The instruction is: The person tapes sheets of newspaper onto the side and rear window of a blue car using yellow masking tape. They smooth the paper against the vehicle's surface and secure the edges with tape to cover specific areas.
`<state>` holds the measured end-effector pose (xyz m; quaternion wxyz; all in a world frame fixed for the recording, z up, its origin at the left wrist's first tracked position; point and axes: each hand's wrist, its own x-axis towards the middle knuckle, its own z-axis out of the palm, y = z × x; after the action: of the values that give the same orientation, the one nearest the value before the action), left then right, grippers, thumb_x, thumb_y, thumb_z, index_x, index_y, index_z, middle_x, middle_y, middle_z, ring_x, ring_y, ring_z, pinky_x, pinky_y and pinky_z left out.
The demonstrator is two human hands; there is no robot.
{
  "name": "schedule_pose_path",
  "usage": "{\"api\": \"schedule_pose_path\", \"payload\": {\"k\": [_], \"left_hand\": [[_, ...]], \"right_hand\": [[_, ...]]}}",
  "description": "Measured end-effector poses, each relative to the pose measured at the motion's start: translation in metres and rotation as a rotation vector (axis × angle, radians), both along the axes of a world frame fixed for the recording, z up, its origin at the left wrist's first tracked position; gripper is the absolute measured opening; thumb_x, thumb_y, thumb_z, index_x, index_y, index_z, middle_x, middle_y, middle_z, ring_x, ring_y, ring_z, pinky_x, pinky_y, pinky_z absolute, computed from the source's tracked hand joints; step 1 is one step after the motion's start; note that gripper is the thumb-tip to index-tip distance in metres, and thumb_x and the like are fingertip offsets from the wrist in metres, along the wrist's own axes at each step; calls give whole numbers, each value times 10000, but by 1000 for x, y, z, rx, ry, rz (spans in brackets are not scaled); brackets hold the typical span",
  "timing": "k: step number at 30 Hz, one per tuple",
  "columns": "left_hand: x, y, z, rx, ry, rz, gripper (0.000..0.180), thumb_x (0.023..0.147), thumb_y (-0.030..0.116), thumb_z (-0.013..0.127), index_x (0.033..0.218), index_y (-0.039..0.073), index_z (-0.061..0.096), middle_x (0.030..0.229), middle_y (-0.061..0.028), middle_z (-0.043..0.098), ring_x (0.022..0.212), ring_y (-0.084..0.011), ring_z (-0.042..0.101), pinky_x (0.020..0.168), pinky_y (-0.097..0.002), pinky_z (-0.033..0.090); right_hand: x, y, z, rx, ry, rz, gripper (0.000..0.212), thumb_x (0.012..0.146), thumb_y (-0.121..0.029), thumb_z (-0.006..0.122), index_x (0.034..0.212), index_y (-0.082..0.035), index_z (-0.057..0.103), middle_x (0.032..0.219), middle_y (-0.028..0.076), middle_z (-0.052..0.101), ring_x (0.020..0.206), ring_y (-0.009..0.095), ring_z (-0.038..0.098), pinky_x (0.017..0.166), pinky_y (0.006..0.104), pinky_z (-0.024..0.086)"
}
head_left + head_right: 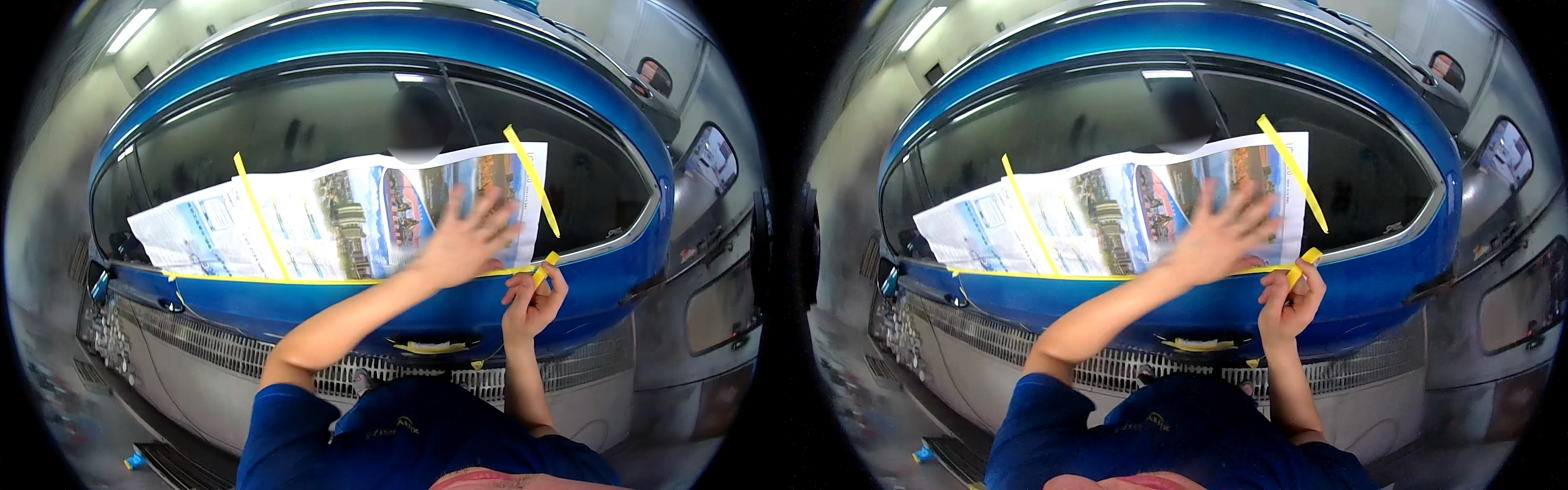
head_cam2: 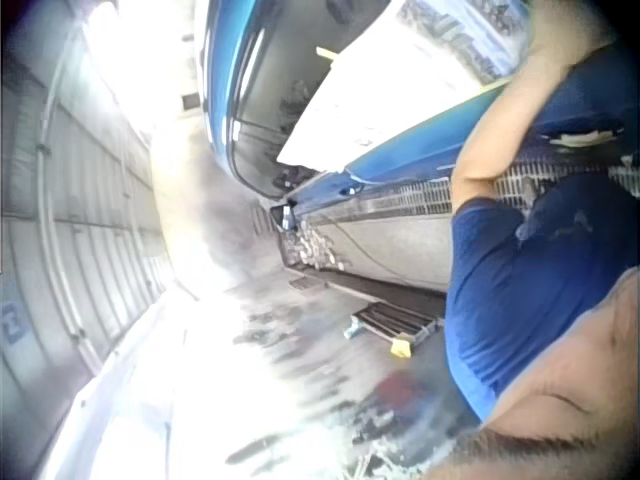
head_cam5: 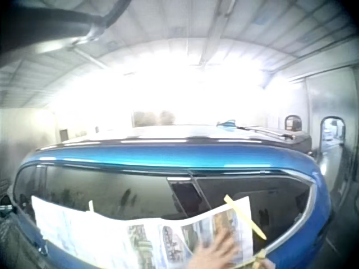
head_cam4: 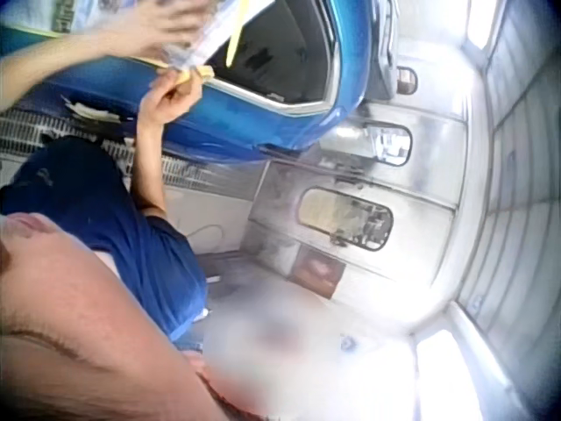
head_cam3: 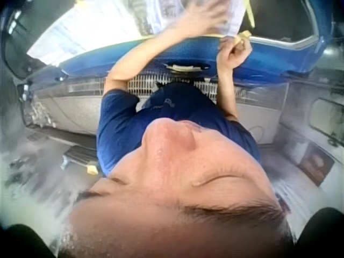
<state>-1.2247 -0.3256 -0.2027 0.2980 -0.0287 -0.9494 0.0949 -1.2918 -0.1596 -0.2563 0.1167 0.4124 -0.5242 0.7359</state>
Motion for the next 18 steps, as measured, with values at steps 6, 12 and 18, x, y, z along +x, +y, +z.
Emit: {"api": "schedule_pose_path", "payload": {"k": [6,12,18], "left_hand": [[114,-99,87,35,300,299,757,689,273,890,1380,182,596,1454,-78,553,1378,-311,463,1075,-519,352],[128,-122,118,418,-31,187,865,668,181,912,1451,147,547,1129,-43,676,1037,-244,621,955,-360,444],[113,-130,140,315,-111,205,333,733,125,871,1014,38,715,985,-112,647,899,-285,665,788,-391,535]], "right_hand": [[22,-14,-3,242,-58,-70,592,990,-9,605,1526,3,352,797,69,703,527,72,518,516,204,410],[59,-78,36,575,117,-159,1052,731,-349,919,1543,-33,329,1213,217,511,988,329,603,808,413,520],[71,-124,43,481,233,-191,1056,660,-408,948,1476,-38,389,1342,269,378,1166,441,456,974,486,439]]}}
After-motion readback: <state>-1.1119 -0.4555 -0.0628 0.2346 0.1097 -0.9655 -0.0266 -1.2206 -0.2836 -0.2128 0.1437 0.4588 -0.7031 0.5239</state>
